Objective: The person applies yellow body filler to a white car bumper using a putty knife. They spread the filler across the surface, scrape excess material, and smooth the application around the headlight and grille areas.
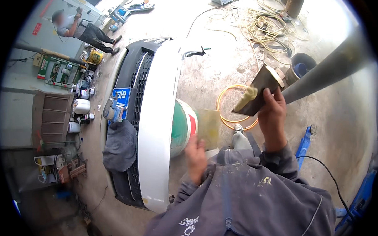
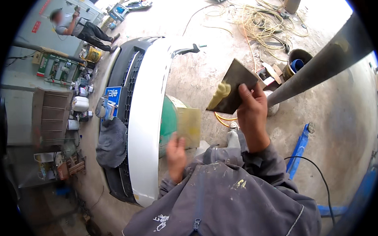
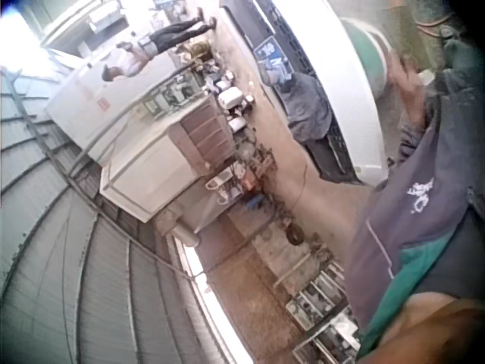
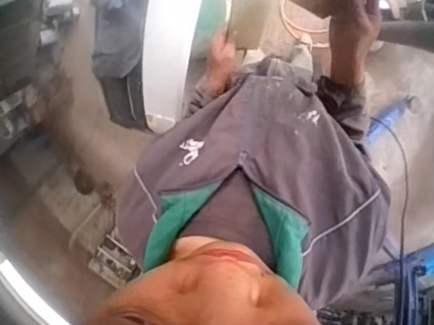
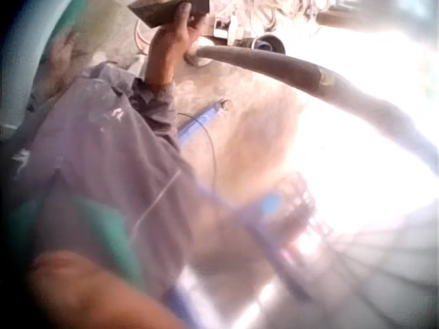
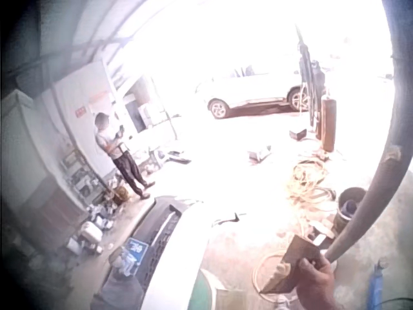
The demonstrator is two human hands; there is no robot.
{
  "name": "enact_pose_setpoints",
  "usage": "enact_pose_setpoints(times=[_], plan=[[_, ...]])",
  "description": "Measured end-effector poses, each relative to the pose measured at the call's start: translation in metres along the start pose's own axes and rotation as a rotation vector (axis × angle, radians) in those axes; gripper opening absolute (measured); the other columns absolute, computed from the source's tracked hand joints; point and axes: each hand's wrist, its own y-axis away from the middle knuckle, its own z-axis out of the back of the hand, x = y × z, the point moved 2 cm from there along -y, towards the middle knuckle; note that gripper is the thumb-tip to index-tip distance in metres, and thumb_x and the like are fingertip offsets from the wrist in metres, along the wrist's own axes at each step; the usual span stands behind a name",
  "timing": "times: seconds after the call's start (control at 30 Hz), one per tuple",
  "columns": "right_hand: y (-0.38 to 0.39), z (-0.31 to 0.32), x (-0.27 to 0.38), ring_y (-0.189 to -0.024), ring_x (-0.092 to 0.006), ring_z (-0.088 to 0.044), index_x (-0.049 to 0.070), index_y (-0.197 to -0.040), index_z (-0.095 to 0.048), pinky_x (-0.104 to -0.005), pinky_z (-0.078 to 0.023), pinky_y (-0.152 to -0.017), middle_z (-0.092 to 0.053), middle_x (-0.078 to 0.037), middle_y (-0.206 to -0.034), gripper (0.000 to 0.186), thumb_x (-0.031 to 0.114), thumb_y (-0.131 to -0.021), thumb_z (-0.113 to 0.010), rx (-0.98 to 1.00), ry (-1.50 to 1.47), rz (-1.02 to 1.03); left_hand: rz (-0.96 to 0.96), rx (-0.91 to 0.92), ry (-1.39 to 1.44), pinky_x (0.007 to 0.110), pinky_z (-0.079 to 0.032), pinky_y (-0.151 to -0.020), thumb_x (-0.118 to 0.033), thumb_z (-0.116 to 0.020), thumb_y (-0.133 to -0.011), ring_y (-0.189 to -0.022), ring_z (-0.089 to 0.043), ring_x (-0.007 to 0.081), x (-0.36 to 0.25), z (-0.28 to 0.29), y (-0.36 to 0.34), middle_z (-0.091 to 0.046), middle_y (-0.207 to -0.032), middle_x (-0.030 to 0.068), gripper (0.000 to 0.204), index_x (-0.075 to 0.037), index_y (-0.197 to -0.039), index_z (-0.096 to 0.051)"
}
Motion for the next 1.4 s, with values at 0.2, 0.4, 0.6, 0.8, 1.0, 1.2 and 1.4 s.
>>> enact_pose_setpoints(times=[0.2,0.4,0.6,0.8,1.0,1.2,1.4], plan=[[-0.042,-0.021,0.007,-0.116,-0.0229,-0.056,0.002,-0.127,-0.051,-0.0392,-0.045,-0.099,-0.058,-0.011,-0.124,0.033,0.008,-0.095,-0.055,0.256,-0.155,-0.151,-0.032,0.094,0.562,0.024,-0.044,-0.086,-0.005,-0.046,-0.098,-0.096,-0.054,0.0102,-0.050,-0.007,-0.038,-0.062,-0.107,0.0061,0.022,0.006,-0.114,-0.055],[-0.040,-0.034,-0.004,-0.108,-0.0166,-0.055,-0.001,-0.122,-0.055,-0.0309,-0.046,-0.093,-0.058,-0.007,-0.114,0.027,0.002,-0.095,-0.052,0.489,0.215,-0.121,-0.054,0.039,0.611,0.024,-0.044,-0.084,-0.003,-0.045,-0.097,-0.096,-0.055,0.0108,-0.068,-0.012,-0.066,-0.062,-0.107,0.0078,0.022,0.006,-0.115,-0.055],[-0.055,-0.019,-0.008,-0.097,-0.0190,-0.059,-0.002,-0.114,-0.062,-0.0288,-0.048,-0.085,-0.059,-0.011,-0.107,0.030,-0.011,-0.087,-0.052,0.372,0.715,0.096,-0.122,-0.078,0.537,0.024,-0.044,-0.080,-0.004,-0.046,-0.097,-0.090,-0.056,0.0119,-0.079,-0.016,-0.084,-0.064,-0.102,0.0082,0.021,0.006,-0.113,-0.056],[-0.055,-0.032,-0.022,-0.094,-0.0287,-0.063,0.007,-0.107,-0.069,-0.0364,-0.052,-0.078,-0.063,-0.012,-0.103,0.043,-0.012,-0.070,-0.058,0.493,1.042,0.646,-0.166,-0.258,-0.095,0.036,-0.046,-0.061,-0.007,-0.049,-0.095,-0.068,-0.061,0.0319,-0.084,-0.027,-0.090,-0.062,-0.081,0.0212,0.019,0.001,-0.109,-0.059],[-0.054,-0.026,-0.066,-0.092,-0.0279,-0.062,0.009,-0.107,-0.069,-0.0359,-0.052,-0.076,-0.064,-0.009,-0.101,0.044,-0.009,-0.068,-0.059,0.616,1.014,0.417,-0.169,-0.314,-0.298,0.042,-0.047,-0.060,-0.007,-0.049,-0.094,-0.073,-0.059,0.0445,-0.078,-0.007,-0.114,-0.061,-0.081,0.0241,0.018,0.000,-0.107,-0.059],[-0.100,-0.017,-0.127,-0.100,-0.0197,-0.061,0.004,-0.114,-0.063,-0.0325,-0.050,-0.086,-0.064,-0.008,-0.109,0.029,-0.004,-0.086,-0.057,0.428,0.571,-0.313,-0.094,-0.430,-0.246,0.034,-0.050,-0.070,-0.014,-0.048,-0.098,-0.077,-0.066,0.0249,-0.041,0.045,-0.176,-0.066,-0.085,0.0157,0.021,0.001,-0.107,-0.059],[-0.215,0.032,-0.212,-0.107,-0.0219,-0.060,0.011,-0.128,-0.048,-0.0445,-0.052,-0.088,-0.059,-0.005,-0.117,0.040,0.004,-0.090,-0.057,-0.107,-0.119,-0.775,-0.073,-0.256,0.568,0.032,-0.041,-0.095,-0.011,-0.046,-0.098,-0.106,-0.056,0.0195,0.057,0.144,-0.287,-0.058,-0.118,0.0125,0.031,0.007,-0.123,-0.049]])
